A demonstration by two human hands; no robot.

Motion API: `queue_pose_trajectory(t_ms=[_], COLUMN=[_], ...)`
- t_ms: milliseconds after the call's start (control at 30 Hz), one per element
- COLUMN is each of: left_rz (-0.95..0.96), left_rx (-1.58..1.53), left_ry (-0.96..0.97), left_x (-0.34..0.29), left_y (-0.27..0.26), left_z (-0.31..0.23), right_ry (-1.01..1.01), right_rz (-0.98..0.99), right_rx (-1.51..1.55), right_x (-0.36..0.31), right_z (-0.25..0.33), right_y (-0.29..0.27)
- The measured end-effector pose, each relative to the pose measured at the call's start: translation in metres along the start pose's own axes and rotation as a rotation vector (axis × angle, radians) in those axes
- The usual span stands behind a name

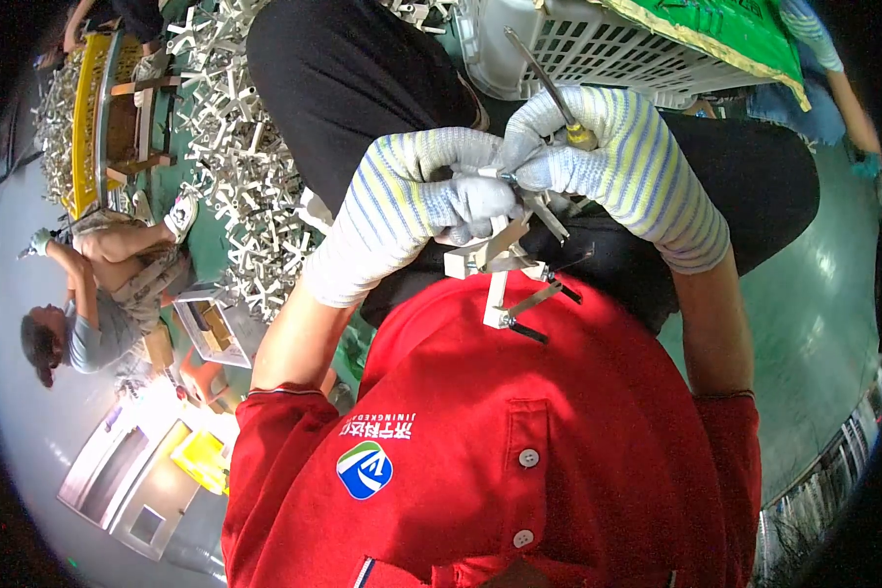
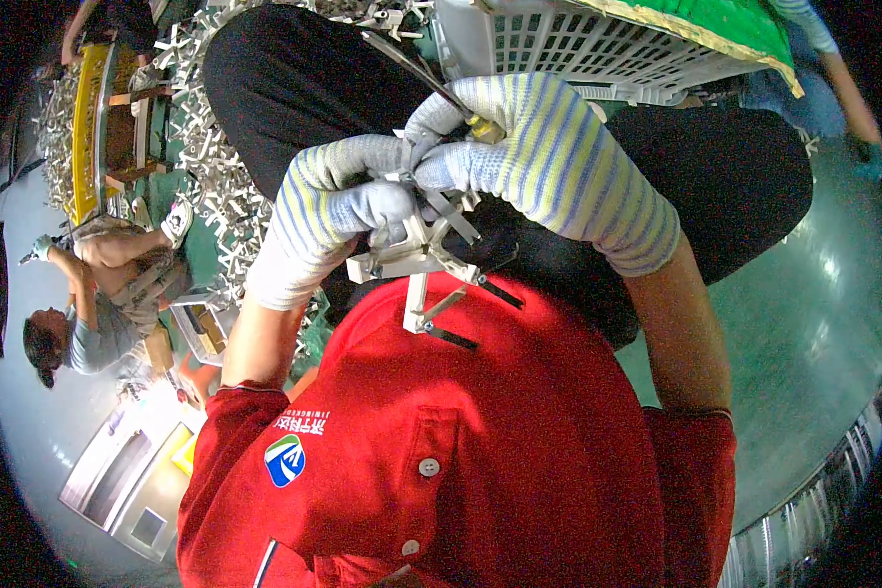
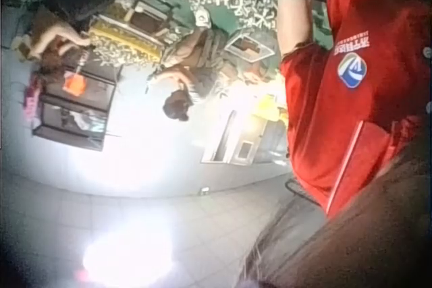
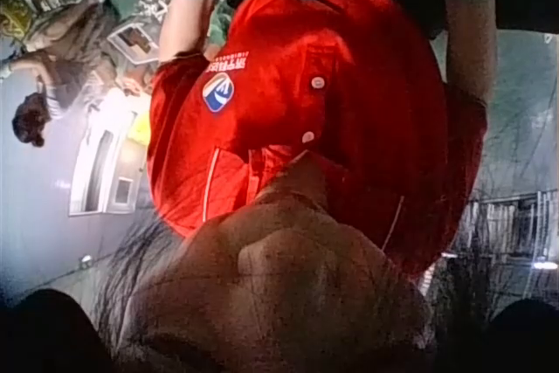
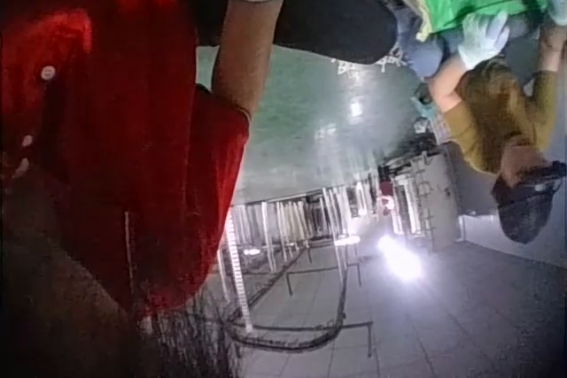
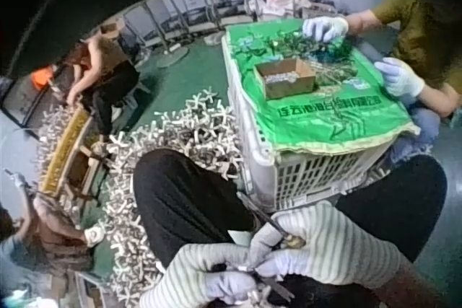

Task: The person assembles small white plastic components by hand, using a screwdriver to secure them with screws.

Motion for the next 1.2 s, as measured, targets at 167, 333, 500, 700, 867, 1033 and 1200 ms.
queue_pose_trajectory(t_ms=[167, 333, 500, 700, 867, 1033, 1200], left_rz=[-0.027, -0.073, -0.195, -0.252, -0.28, -0.321, -0.264], left_rx=[0.009, 0.156, 0.275, 0.483, 0.526, 0.529, 0.485], left_ry=[0.021, 0.162, 0.257, 0.578, 0.591, 0.634, 0.565], left_x=[-0.002, -0.005, -0.011, -0.018, -0.024, -0.025, -0.022], left_y=[-0.001, -0.002, -0.01, -0.033, -0.048, -0.057, -0.059], left_z=[-0.002, -0.003, -0.001, -0.001, -0.001, 0.004, 0.005], right_ry=[0.169, 0.048, 0.242, 0.471, 0.594, 0.136, 0.044], right_rz=[0.0, -0.08, -0.034, -0.033, -0.012, 0.124, 0.116], right_rx=[0.109, 0.05, 0.24, 0.396, 0.131, -0.223, -0.431], right_x=[-0.001, -0.003, -0.005, -0.027, -0.041, -0.041, -0.03], right_z=[0.003, -0.002, -0.012, -0.007, 0.02, 0.025, 0.024], right_y=[0.006, 0.01, 0.018, -0.002, -0.002, 0.004, 0.013])
Point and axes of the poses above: each hand's wrist, its own x-axis towards the middle knuckle, its own y-axis out of the palm, z = x × y, the point moved 3 cm from there along x, towards the middle knuckle, and after that the axes turned 12 degrees about -z, right-handed, at the moved point
